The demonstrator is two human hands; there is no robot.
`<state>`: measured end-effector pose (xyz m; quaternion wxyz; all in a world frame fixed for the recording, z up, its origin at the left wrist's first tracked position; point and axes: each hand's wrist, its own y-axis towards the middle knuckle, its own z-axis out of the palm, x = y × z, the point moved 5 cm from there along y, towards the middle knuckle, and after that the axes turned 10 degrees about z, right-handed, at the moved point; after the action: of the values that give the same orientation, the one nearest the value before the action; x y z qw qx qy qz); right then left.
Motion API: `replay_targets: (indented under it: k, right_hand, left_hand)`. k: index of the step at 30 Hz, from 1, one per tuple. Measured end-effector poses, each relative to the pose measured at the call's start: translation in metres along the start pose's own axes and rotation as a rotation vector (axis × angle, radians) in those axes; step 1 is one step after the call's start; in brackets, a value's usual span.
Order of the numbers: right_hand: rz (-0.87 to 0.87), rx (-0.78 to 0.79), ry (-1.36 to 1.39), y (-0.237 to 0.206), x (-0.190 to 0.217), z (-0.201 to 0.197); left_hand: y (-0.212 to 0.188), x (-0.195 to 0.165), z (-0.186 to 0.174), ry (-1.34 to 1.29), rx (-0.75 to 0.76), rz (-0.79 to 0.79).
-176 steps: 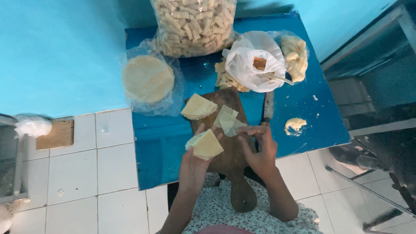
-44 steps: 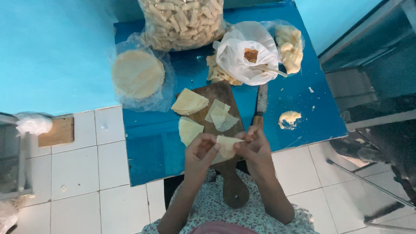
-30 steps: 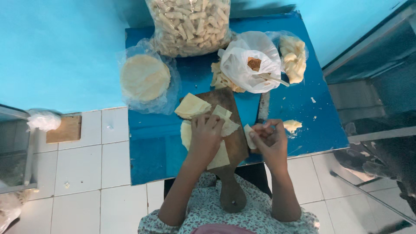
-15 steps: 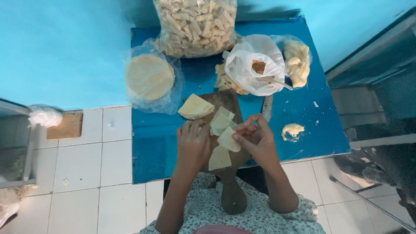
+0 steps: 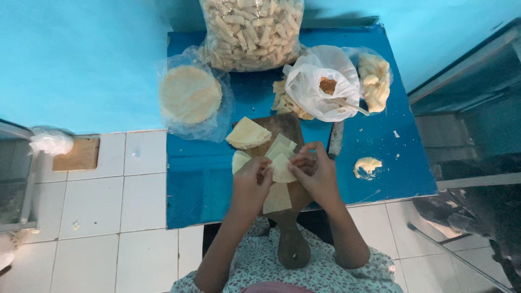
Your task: The person folds square pastry wrappers into triangles on a wooden board, spoons brown filling from a plastic bag into each wrapper, and pinches the edges closed to seal them, placing the finished filled pastries on the board.
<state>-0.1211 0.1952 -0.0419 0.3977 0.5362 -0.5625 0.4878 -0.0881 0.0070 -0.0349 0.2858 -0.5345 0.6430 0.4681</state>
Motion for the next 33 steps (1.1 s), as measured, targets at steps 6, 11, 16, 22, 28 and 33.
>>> replay_targets:
  k: [6,11,16,22,28,33]
  right_hand:
    - [-0.148,-0.136,-0.292,-0.003,0.02,0.003]
    - [-0.298,-0.234,-0.48,-0.012,0.039,0.002]
    - [-0.22,-0.238,-0.563,-0.051,0.046,-0.004]
    - [-0.026,-0.052,-0.506,-0.084,0.026,0.024]
    - [-0.204,0.039,-0.473,-0.09,0.034,0.028]
    - [-0.219,0.219,-0.41,-0.108,0.043,0.015]
  left_hand:
    - [-0.001,-0.019,0.01,0.231,0.037,0.153]
    - [0.001,-0.027,0.007,0.287,0.005,0.208]
    - [-0.005,-0.037,-0.027,0.267,-0.267,0.325]
    - [-0.021,-0.031,-0.052,0.231,-0.301,0.259]
    - [-0.037,-0.036,-0.037,-0.004,-0.143,0.214]
    - [-0.044,-0.03,-0.02,-0.335,0.353,0.007]
